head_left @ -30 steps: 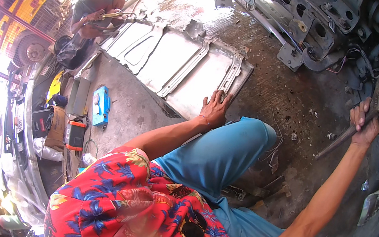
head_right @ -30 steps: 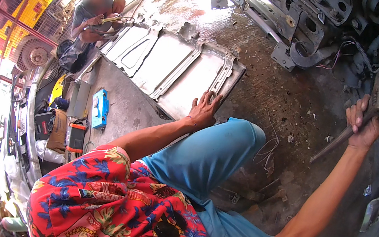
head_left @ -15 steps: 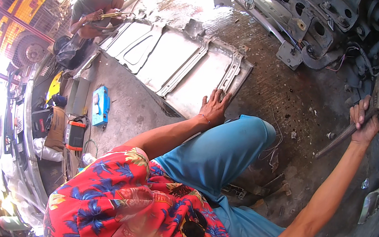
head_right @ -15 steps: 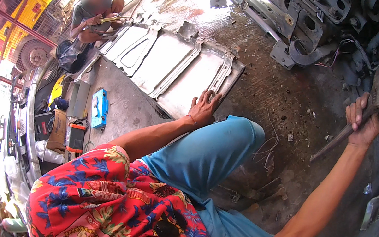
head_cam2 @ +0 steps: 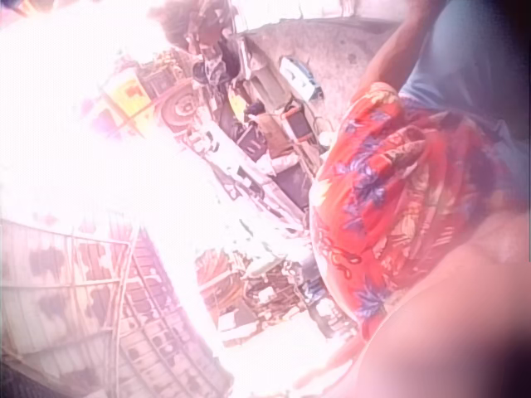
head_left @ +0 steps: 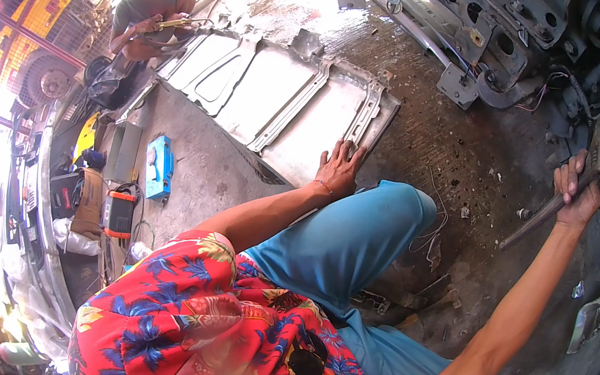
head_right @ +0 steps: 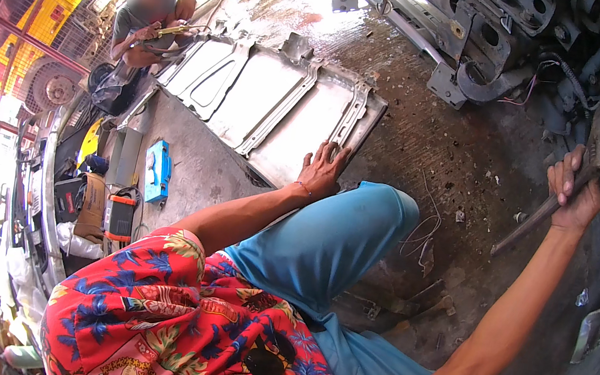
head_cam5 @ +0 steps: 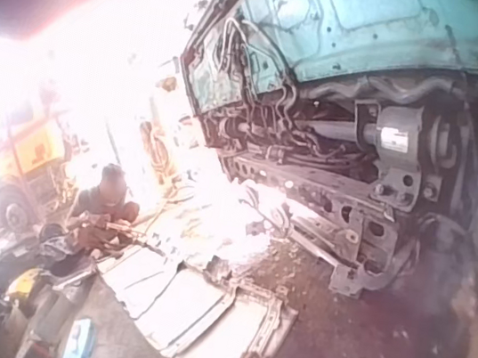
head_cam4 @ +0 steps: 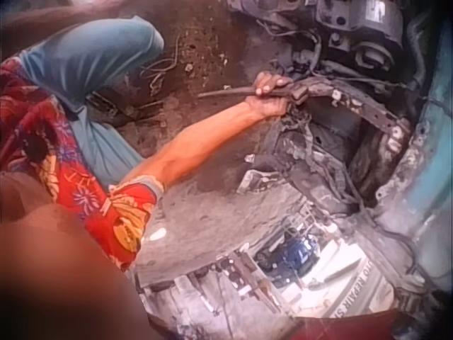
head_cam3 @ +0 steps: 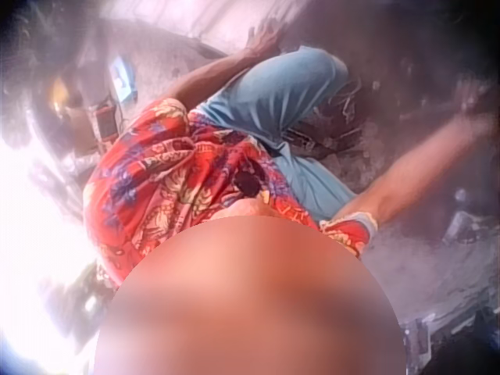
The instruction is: The person is working on the undercarriage of a vehicle, using a hammer and wrench to loosen and remove parts. They are sitting on the floor and manipulating various components of the vehicle's undercarriage.
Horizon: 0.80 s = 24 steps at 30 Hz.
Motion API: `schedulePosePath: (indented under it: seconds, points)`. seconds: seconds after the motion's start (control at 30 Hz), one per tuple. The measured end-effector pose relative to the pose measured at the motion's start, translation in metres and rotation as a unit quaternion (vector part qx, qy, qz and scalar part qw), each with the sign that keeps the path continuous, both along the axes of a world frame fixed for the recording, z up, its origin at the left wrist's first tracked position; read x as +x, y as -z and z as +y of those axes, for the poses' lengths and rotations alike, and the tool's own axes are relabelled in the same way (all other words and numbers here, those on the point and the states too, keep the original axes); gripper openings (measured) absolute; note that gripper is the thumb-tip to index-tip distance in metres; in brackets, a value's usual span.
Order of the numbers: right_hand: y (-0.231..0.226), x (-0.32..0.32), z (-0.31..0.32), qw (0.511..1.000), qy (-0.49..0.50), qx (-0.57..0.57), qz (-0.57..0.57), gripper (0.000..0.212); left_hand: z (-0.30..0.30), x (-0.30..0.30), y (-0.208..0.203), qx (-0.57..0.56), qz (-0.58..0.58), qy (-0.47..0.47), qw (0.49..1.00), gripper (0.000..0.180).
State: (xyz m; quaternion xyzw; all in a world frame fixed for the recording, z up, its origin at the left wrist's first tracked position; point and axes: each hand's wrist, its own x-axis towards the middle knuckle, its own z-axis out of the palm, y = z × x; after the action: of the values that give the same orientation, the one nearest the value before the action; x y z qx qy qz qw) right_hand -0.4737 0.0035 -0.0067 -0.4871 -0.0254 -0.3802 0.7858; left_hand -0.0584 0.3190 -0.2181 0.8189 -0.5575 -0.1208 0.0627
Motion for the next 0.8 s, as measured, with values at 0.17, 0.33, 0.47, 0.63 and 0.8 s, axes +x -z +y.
schedulePosePath:
  seconds: [0.17,0.33,0.47,0.63,0.8]
  points:
    - [-0.0001,-0.0007,-0.0002,1.0,0.011,0.002,0.005,0.031,-0.0006,-0.0002,0.0009,0.005,0.004,-0.009,1.0,0.096]
    - [0.0002,-0.0005,-0.0007,1.0,0.015,0.006,0.007,0.031,-0.0012,0.0005,0.0037,-0.003,0.005,-0.009,1.0,0.096]
    - [-0.0001,0.0,0.0001,1.0,0.01,0.006,0.005,0.03,-0.0013,0.0003,0.0047,0.007,0.014,-0.012,1.0,0.096]
    - [-0.0005,0.0004,0.0006,1.0,0.011,-0.002,0.0,0.029,-0.0016,0.0002,0.0047,0.003,0.014,-0.014,1.0,0.096]
    - [0.0004,-0.0001,0.0002,1.0,0.017,0.002,0.009,0.029,-0.0019,0.0007,0.0064,0.005,0.012,-0.014,1.0,0.096]
